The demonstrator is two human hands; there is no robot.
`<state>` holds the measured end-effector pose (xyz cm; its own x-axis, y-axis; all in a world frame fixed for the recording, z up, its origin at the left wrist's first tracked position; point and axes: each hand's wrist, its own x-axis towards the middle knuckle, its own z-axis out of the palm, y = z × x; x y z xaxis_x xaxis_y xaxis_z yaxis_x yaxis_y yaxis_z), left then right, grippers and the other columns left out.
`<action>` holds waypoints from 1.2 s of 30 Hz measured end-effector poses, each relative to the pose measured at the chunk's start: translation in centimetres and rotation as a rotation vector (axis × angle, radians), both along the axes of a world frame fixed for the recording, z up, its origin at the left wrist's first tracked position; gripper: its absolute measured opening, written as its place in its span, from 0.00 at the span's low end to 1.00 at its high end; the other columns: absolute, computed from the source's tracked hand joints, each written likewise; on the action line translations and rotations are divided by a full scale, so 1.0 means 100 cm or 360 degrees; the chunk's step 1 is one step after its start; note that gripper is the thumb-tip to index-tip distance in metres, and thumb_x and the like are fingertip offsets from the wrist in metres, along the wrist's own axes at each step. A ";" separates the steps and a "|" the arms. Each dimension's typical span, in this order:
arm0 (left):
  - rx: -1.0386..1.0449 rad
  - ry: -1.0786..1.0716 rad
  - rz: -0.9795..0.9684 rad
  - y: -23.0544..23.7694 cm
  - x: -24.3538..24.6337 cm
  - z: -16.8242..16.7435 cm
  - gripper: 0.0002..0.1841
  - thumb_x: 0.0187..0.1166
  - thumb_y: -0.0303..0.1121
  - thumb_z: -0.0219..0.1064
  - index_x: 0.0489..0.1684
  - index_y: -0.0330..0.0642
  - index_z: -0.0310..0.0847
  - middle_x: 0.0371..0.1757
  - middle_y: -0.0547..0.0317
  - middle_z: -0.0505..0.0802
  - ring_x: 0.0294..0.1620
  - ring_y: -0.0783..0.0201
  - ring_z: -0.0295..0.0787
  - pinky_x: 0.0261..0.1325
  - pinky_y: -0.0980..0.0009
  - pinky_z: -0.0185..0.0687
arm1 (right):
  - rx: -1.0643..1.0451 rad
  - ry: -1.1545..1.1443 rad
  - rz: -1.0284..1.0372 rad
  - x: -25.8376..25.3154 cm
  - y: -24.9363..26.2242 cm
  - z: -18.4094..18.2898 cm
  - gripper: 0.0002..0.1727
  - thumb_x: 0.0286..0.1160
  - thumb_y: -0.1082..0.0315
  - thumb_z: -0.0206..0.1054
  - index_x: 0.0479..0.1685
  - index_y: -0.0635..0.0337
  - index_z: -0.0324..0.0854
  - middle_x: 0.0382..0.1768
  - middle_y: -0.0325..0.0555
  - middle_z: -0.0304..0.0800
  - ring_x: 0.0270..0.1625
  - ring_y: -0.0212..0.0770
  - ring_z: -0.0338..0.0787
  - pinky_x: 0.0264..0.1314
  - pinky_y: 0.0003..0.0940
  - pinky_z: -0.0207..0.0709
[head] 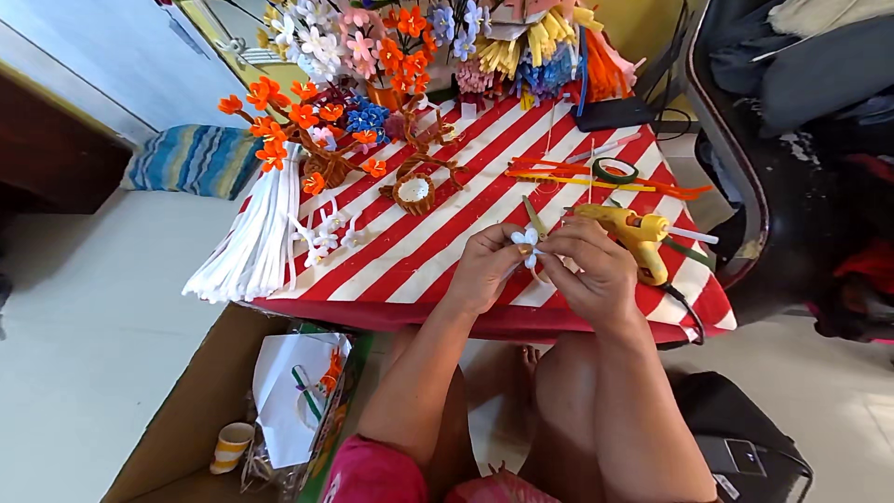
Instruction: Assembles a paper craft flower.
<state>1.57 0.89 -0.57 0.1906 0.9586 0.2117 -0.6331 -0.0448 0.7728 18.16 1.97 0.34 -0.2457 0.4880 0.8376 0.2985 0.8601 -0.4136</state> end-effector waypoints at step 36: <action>0.0516 0.0313 0.0041 0.005 -0.007 -0.005 0.09 0.73 0.15 0.66 0.40 0.39 0.89 0.38 0.67 0.95 0.40 0.77 0.91 0.49 0.76 0.88 | -0.1645 0.0731 0.0535 -0.004 -0.012 0.013 0.14 0.73 0.74 0.57 0.24 0.52 0.85 0.22 0.30 0.85 0.25 0.22 0.81 0.32 0.17 0.76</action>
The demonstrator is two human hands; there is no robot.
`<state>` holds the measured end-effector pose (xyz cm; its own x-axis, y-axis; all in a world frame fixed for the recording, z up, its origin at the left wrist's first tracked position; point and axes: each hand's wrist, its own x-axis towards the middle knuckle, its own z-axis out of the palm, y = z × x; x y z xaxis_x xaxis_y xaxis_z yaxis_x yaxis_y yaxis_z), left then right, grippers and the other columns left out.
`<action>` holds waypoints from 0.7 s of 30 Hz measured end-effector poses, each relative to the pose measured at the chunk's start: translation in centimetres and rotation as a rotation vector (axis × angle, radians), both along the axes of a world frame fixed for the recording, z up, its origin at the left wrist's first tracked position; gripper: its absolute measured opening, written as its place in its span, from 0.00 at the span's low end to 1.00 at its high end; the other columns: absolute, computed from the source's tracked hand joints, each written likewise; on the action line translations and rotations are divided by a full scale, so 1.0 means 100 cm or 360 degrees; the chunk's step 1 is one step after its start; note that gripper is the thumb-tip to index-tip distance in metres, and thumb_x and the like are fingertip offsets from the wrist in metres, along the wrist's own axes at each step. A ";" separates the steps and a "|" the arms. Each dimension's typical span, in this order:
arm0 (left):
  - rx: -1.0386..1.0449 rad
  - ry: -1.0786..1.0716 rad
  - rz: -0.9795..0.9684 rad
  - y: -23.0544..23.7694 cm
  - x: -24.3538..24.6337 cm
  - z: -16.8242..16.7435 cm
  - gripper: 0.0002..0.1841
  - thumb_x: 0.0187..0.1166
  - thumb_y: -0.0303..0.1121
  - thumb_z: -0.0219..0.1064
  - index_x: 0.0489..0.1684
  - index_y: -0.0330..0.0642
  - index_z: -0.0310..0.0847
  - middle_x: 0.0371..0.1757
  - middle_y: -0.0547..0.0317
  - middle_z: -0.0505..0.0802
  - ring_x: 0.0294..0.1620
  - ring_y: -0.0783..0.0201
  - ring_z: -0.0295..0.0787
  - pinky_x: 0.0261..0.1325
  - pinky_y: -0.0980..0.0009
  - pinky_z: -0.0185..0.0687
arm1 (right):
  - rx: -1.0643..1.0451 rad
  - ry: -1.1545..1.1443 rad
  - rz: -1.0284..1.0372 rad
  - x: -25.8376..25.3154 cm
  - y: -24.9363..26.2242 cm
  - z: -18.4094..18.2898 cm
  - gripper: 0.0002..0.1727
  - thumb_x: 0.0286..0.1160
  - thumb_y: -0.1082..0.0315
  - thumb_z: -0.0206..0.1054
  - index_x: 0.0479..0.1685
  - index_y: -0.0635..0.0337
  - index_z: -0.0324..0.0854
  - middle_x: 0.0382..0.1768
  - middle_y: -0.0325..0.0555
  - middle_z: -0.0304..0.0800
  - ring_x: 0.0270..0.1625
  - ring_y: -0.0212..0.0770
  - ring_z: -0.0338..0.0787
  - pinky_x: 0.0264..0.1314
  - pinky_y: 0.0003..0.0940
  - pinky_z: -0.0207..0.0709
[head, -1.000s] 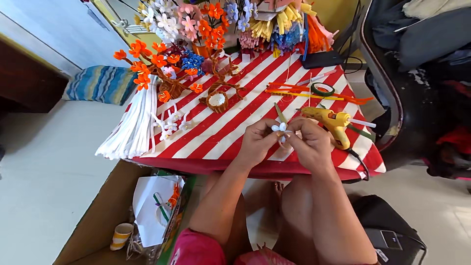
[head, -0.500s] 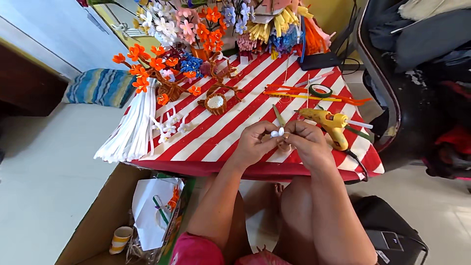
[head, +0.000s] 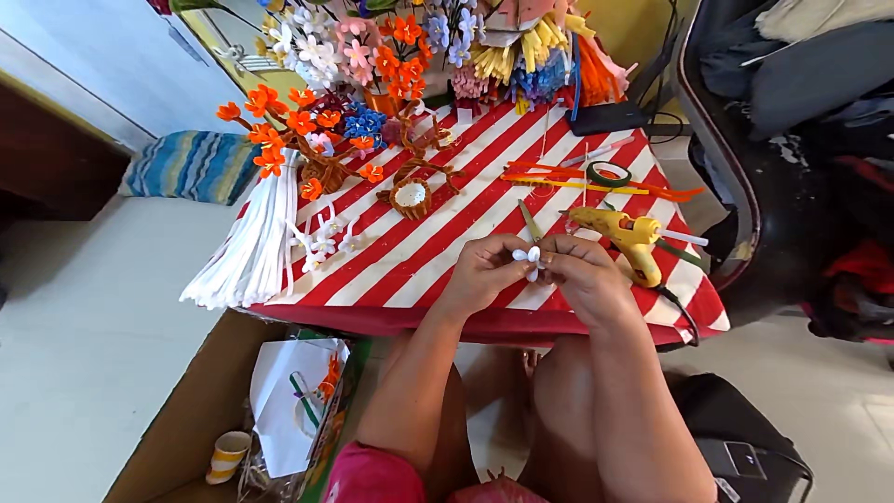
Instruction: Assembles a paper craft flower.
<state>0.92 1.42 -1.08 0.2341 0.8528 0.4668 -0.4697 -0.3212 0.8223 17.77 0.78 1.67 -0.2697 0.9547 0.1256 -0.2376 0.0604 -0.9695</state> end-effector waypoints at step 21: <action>-0.0466 -0.0086 -0.0103 0.000 0.005 0.002 0.09 0.74 0.15 0.65 0.37 0.38 0.87 0.33 0.63 0.94 0.36 0.74 0.91 0.47 0.74 0.88 | 0.1207 -0.0666 -0.0346 0.013 0.005 -0.013 0.04 0.66 0.74 0.67 0.36 0.64 0.85 0.39 0.39 0.90 0.47 0.21 0.87 0.54 0.17 0.81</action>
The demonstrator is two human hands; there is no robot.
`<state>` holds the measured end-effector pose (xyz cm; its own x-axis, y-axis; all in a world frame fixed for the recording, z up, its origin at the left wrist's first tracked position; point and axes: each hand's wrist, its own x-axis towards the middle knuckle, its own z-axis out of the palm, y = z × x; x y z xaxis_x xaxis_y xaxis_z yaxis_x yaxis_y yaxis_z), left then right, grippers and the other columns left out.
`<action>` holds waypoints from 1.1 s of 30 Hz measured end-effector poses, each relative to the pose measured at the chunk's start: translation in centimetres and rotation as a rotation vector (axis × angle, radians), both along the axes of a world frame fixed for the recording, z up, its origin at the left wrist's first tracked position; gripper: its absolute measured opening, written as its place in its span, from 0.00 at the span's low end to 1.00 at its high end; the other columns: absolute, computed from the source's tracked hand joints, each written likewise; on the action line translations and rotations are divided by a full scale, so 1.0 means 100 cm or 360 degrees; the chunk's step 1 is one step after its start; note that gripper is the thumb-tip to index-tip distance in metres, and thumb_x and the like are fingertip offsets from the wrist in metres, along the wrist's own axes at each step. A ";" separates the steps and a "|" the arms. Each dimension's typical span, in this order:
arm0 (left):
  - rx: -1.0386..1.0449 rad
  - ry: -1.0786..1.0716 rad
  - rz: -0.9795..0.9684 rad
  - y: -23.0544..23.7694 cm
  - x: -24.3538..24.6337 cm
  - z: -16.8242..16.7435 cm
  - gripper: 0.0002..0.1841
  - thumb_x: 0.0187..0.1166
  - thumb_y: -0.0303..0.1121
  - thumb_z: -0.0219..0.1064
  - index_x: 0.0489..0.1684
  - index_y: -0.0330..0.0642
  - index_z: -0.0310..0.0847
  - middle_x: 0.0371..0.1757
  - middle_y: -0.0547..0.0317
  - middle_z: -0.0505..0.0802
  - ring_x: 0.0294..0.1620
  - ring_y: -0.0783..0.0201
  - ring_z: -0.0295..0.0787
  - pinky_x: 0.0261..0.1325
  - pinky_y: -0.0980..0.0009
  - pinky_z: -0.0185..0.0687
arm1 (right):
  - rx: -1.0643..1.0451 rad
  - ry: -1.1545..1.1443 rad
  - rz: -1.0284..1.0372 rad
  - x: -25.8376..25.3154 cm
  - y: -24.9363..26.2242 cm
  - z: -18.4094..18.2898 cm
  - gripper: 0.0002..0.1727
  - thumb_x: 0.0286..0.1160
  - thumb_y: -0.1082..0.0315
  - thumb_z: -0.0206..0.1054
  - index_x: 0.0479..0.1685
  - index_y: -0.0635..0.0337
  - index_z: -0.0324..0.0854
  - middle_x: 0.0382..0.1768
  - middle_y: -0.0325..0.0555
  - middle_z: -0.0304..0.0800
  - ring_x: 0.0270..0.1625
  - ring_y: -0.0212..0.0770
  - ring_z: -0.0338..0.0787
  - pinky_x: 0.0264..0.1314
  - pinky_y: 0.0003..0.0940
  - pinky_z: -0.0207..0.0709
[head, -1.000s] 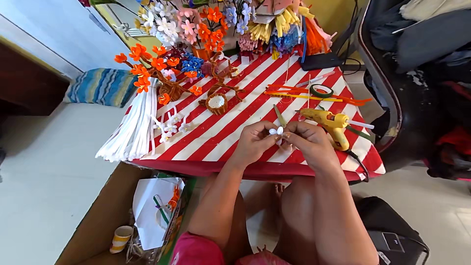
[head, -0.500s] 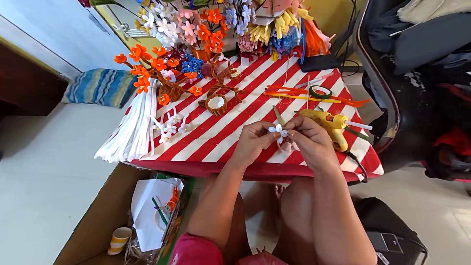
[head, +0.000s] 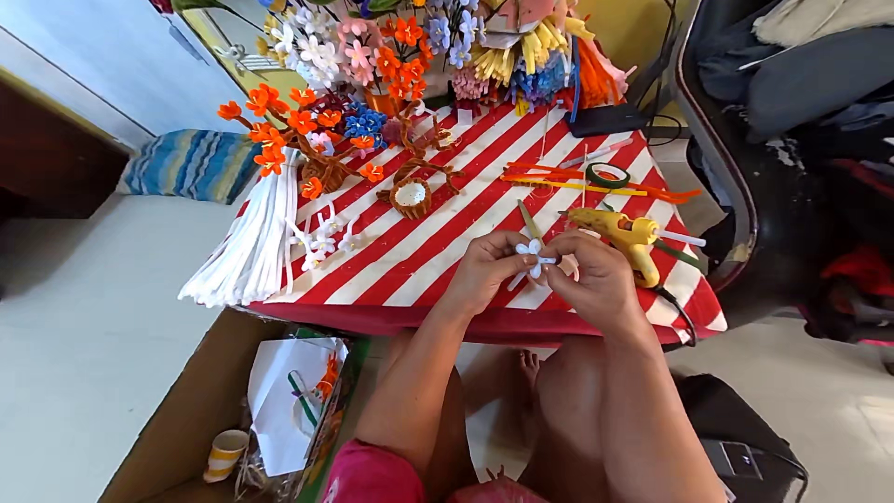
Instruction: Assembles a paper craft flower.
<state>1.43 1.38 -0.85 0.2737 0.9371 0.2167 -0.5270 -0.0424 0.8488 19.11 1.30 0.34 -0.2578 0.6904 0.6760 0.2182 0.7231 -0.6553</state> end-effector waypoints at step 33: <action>0.0647 0.0688 0.0273 0.001 -0.004 0.000 0.03 0.75 0.19 0.69 0.40 0.29 0.86 0.39 0.61 0.94 0.42 0.77 0.91 0.53 0.75 0.89 | -0.0426 0.0145 0.0147 0.004 -0.002 -0.002 0.08 0.73 0.73 0.63 0.46 0.63 0.85 0.42 0.35 0.89 0.45 0.24 0.88 0.52 0.22 0.84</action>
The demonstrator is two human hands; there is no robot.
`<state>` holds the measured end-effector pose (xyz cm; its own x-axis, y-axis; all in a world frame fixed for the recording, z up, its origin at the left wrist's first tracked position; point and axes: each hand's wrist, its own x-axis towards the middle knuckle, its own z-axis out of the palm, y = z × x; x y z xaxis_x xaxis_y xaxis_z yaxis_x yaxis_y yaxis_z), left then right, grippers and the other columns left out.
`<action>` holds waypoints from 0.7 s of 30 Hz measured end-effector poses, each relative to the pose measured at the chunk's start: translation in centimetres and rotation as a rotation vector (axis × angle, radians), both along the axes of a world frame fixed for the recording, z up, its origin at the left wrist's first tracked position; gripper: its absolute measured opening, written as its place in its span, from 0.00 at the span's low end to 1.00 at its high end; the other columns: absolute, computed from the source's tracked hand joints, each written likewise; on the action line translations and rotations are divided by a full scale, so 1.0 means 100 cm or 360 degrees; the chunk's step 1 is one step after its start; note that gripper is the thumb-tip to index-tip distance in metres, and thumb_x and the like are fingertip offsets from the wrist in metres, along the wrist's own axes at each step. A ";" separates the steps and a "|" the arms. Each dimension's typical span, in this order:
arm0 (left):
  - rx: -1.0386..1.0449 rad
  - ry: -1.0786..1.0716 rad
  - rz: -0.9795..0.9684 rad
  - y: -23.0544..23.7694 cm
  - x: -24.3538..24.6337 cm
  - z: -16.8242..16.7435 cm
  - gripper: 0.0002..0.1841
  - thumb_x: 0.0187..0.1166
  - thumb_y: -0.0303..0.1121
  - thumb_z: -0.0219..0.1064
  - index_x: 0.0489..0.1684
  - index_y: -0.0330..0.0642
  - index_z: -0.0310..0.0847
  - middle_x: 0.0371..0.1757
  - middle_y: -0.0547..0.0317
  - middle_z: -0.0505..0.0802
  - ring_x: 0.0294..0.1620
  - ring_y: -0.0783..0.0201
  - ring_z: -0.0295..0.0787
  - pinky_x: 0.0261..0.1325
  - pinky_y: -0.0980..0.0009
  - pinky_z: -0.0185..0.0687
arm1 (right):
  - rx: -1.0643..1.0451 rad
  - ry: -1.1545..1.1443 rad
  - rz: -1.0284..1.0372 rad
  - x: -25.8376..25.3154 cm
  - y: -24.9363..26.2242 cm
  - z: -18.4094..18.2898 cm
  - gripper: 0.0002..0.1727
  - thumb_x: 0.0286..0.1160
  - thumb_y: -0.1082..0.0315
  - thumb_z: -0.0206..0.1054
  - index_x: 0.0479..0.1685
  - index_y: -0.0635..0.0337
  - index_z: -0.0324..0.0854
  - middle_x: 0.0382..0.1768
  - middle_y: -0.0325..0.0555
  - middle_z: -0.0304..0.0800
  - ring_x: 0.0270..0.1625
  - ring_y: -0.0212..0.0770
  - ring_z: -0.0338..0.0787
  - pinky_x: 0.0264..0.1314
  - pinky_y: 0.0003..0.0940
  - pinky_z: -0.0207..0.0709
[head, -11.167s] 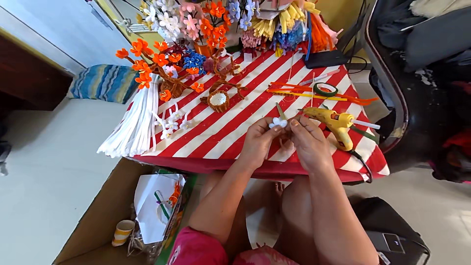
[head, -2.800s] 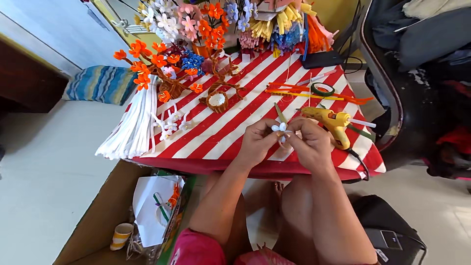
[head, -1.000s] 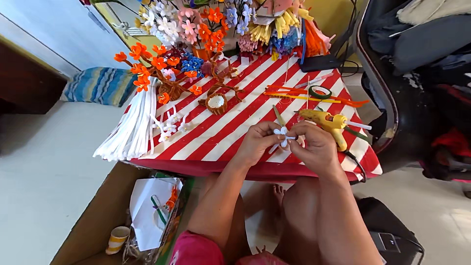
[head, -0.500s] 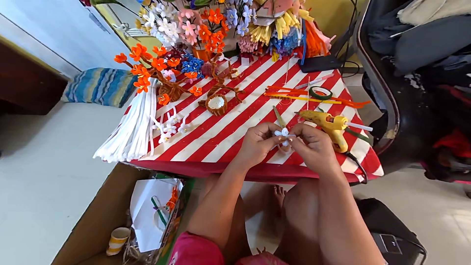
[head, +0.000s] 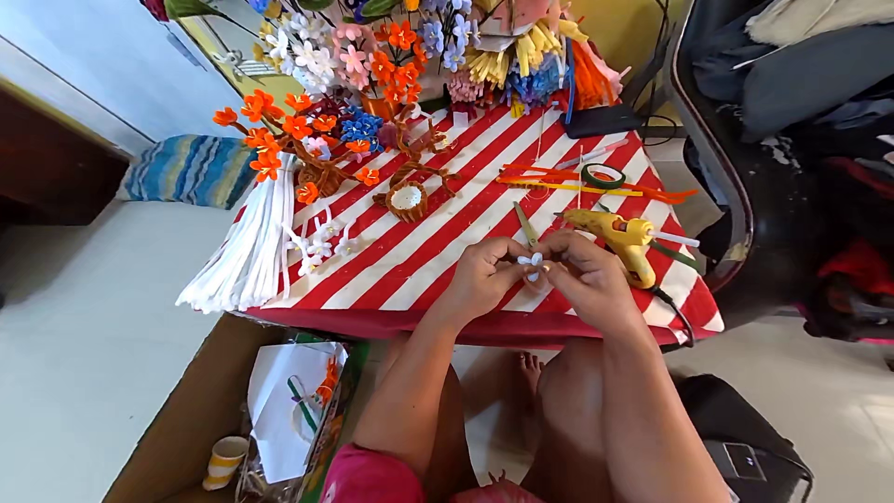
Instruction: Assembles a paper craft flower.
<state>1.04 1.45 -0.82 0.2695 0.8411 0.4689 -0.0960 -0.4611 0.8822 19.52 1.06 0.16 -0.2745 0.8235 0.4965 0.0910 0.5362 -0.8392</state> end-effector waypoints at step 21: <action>0.0560 0.0152 0.0392 -0.001 0.018 -0.014 0.03 0.75 0.20 0.68 0.38 0.27 0.87 0.39 0.49 0.95 0.46 0.68 0.92 0.58 0.72 0.87 | -0.0263 0.0189 -0.0365 -0.021 -0.009 0.004 0.06 0.75 0.74 0.59 0.32 0.56 0.78 0.25 0.28 0.81 0.26 0.18 0.80 0.32 0.14 0.75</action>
<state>2.82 1.36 -2.18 0.1367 0.6794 0.7209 0.1288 -0.7337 0.6671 17.37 0.18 0.52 -0.0204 0.9295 0.3682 0.0899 0.3685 -0.9253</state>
